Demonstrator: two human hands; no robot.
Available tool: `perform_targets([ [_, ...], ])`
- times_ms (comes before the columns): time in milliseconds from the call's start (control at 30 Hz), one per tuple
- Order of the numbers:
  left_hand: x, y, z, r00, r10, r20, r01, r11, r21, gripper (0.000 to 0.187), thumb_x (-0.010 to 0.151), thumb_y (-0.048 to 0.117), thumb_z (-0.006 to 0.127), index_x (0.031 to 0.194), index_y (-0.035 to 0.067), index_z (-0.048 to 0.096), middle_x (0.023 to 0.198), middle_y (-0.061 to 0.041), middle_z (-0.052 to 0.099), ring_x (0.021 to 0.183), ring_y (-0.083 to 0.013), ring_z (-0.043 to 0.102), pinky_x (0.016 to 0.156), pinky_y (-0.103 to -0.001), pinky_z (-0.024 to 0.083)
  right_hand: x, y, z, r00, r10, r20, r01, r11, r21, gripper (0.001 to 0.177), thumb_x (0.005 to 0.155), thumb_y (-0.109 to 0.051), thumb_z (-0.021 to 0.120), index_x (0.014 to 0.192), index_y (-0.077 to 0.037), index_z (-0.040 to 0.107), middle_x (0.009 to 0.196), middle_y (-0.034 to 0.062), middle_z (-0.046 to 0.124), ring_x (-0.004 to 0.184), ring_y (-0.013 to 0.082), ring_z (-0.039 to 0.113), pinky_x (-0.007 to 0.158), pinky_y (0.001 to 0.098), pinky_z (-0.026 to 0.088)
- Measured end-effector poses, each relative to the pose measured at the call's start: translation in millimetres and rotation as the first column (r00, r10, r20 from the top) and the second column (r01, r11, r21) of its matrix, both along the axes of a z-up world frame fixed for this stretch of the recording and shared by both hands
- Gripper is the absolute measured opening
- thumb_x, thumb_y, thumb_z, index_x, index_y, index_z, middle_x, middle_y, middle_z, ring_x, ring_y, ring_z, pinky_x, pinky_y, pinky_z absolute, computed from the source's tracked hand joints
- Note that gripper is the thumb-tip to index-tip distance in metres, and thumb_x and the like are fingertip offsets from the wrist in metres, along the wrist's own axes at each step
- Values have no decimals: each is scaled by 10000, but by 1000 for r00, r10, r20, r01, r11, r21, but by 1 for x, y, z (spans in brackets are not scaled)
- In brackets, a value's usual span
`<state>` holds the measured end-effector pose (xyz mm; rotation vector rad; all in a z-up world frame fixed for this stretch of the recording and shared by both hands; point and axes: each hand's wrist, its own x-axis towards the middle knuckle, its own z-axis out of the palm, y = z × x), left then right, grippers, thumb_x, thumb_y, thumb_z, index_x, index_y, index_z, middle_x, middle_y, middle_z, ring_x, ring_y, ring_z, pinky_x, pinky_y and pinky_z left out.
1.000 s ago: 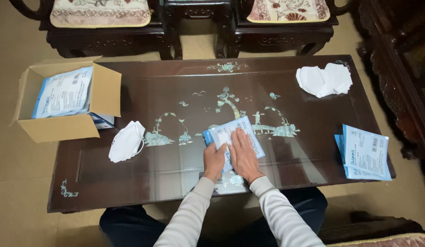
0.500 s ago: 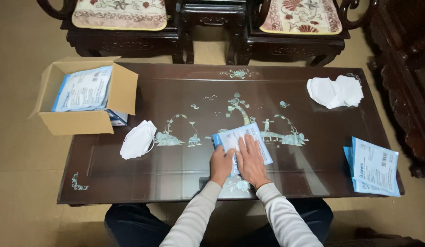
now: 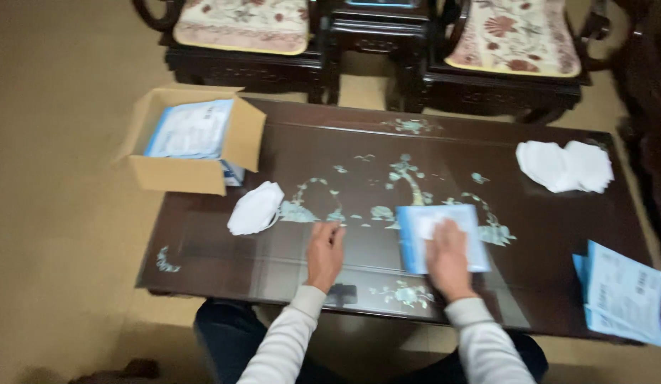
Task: Packaging individual face masks into blue paper envelopes
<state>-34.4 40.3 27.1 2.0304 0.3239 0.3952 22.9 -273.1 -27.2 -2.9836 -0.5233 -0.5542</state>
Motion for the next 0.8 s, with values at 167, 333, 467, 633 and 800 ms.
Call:
perform_targets([
  [167,6,117,25,954,204,218,-284,845,452,240,973,185,673,1156,40,730,1193,-236,654,1171,-439,600,990,-538,488,4,-71,-6,993,-101,59,102,995,-19,508,1046,-321,543,1452,-26,620,1542,273,540,1504,402,461,1227,571,351],
  [333,-5,194,-34,979,199,-40,-121,730,673,273,986,349,612,1187,222,745,1364,-108,586,1173,-364,543,840,-524,436,2,-89,4,986,-100,-133,126,971,201,520,1081,-332,409,1472,-4,508,1595,330,407,1473,563,327,1183,706,226],
  [467,-11,204,-30,942,328,-74,-219,764,607,315,982,401,604,1174,214,770,1455,-145,503,1286,-384,442,886,-579,408,-1,-86,7,990,-116,-77,128,977,170,504,1082,-310,434,1456,7,549,1583,310,456,1481,546,364,1174,719,256],
  [633,-17,222,-35,924,360,-133,-279,868,411,337,959,171,572,1256,154,731,1464,-242,516,1354,-448,453,969,-646,389,-3,-83,15,993,-102,-66,111,981,160,447,1101,-286,424,1416,13,526,1523,266,463,1416,527,405,1124,732,305],
  [800,-18,230,-31,900,422,-114,-308,798,518,549,871,302,762,1392,171,645,1175,-144,641,1088,-373,561,889,-504,416,0,-86,8,995,-93,-40,99,978,183,486,1077,-308,465,1457,-13,530,1562,270,457,1434,544,402,1137,724,298],
])
